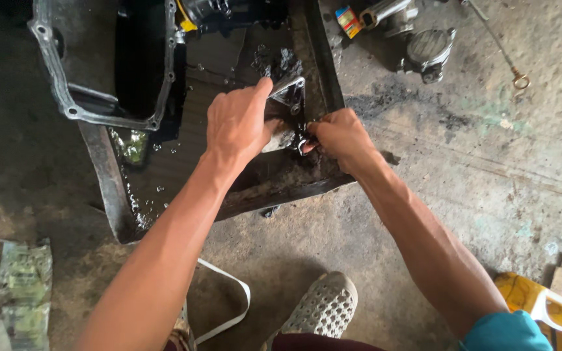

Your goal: The person scrubs a small, rectangular metal component with a dark abrasive pad over a black oil-filled tray. They repeatedly rub the part's surfaces and edges, occasionally dipping it into the liquid to remove grime. The person handles the part with both hands, turning it to clean different sides.

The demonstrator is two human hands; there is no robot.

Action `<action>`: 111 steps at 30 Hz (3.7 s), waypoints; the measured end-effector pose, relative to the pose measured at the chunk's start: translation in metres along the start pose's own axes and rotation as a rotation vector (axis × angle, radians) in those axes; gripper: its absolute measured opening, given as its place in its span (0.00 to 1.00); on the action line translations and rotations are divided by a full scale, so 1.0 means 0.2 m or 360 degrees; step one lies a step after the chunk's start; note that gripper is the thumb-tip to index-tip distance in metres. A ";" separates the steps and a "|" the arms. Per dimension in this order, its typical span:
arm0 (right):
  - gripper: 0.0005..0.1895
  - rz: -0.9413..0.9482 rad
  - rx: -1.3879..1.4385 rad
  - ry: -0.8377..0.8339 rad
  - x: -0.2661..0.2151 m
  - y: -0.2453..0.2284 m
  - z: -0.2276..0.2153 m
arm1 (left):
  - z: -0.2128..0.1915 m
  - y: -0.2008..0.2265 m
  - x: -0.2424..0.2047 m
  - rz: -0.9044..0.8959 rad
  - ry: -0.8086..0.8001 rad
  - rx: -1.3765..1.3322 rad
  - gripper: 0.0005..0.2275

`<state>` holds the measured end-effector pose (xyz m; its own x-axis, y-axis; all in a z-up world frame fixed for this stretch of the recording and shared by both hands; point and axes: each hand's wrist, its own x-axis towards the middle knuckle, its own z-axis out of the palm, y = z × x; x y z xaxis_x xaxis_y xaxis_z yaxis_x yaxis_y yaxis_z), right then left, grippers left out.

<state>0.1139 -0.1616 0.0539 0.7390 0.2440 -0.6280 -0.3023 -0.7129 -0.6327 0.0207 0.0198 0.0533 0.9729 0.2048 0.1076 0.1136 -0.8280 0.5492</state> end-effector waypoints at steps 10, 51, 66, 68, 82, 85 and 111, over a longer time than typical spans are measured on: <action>0.13 0.0063 0.0021 0.0155 0.04 -0.05 -0.06 | 0.02 0.04 0.05 -0.0065 -0.0074 0.0037 0.22; 0.09 -0.1429 -0.1057 0.0638 -0.05 0.16 -0.03 | 0.06 -0.07 0.12 -0.0029 -0.0239 -0.0093 0.27; 0.09 -0.1273 -0.1090 0.0358 -0.02 0.17 -0.04 | 0.08 -0.14 0.06 -0.0022 -0.0005 -0.0202 0.29; 0.10 -0.1218 -0.1090 0.0376 0.00 0.17 -0.05 | 0.11 -0.14 0.06 -0.0003 -0.0041 -0.0194 0.28; 0.09 -0.1763 -0.1406 0.0934 -0.02 0.16 0.00 | 0.06 -0.10 0.08 -0.0090 -0.0110 -0.0184 0.29; 0.08 -0.1496 -0.1615 0.0612 -0.10 0.18 0.02 | 0.04 -0.08 0.07 -0.0266 -0.0250 -0.0151 0.27; 0.12 -0.1054 -0.0637 0.0460 0.02 0.11 0.02 | 0.10 -0.12 0.01 -0.0169 -0.0126 -0.0370 0.23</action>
<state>0.1066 -0.1736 0.0357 0.8310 0.5563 -0.0055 0.4475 -0.6743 -0.5874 0.0235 0.0290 0.0233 0.9718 0.2349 -0.0212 0.1754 -0.6598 0.7307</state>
